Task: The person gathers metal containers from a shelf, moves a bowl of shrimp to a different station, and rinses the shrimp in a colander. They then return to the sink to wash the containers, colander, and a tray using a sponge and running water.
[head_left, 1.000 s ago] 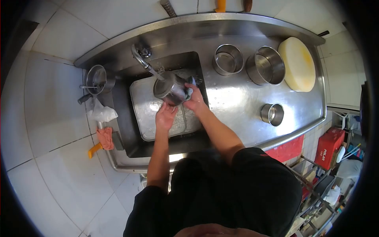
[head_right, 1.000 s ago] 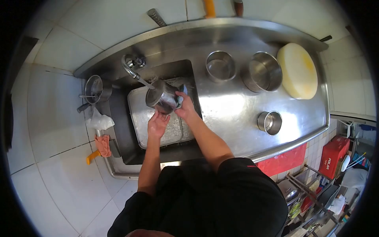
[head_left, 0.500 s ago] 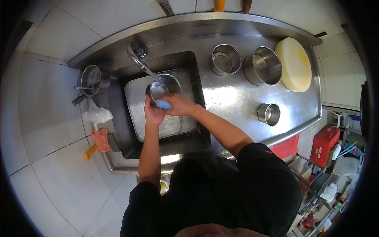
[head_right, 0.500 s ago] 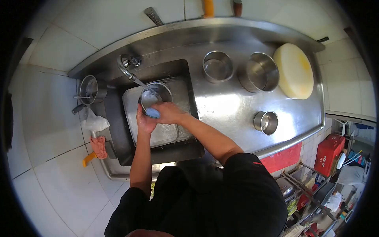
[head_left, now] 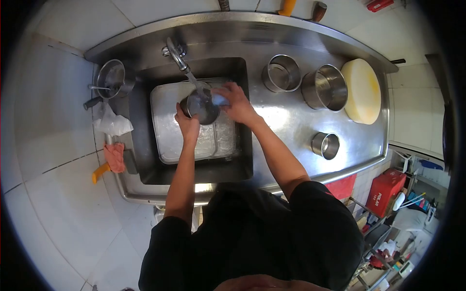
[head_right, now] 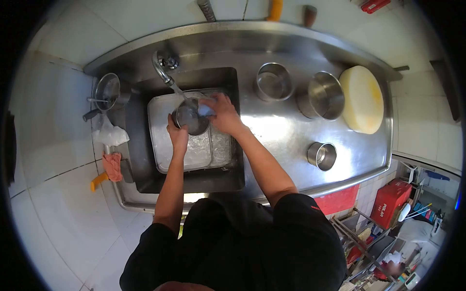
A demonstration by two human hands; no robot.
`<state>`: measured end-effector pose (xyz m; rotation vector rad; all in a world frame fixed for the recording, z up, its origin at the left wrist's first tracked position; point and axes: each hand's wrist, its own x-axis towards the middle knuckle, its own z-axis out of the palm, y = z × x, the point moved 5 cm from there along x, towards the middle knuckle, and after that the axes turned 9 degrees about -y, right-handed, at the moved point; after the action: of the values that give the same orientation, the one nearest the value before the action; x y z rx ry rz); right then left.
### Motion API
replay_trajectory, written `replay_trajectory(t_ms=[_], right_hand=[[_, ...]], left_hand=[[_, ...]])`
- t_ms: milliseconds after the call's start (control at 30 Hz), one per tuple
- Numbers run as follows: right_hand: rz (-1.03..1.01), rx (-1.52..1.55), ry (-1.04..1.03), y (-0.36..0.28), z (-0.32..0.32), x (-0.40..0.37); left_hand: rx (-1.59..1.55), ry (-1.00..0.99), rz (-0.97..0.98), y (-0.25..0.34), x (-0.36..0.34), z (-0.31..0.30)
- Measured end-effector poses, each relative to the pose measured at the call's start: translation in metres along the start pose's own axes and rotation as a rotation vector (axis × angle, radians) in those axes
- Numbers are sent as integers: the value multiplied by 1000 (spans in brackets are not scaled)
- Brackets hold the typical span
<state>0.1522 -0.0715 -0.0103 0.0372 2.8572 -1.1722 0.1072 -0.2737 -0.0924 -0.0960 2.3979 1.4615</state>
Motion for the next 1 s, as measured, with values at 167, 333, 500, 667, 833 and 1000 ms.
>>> replay_trajectory(t_ms=[167, 333, 500, 667, 833, 1000], right_hand=[[234, -95, 61, 8, 40, -6], [470, 219, 436, 16, 47, -27], [787, 335, 241, 29, 78, -31], [-22, -206, -46, 67, 79, 5], [-591, -398, -161, -22, 25, 59], [398, 306, 315, 38, 68, 38]], left_hand=[[-27, 119, 25, 32, -20, 17], [-153, 146, 99, 25, -29, 26], [-11, 125, 197, 43, -49, 27], [141, -278, -78, 16, -40, 21], [325, -343, -92, 59, -10, -3], [22, 33, 88, 50, 3, 4]])
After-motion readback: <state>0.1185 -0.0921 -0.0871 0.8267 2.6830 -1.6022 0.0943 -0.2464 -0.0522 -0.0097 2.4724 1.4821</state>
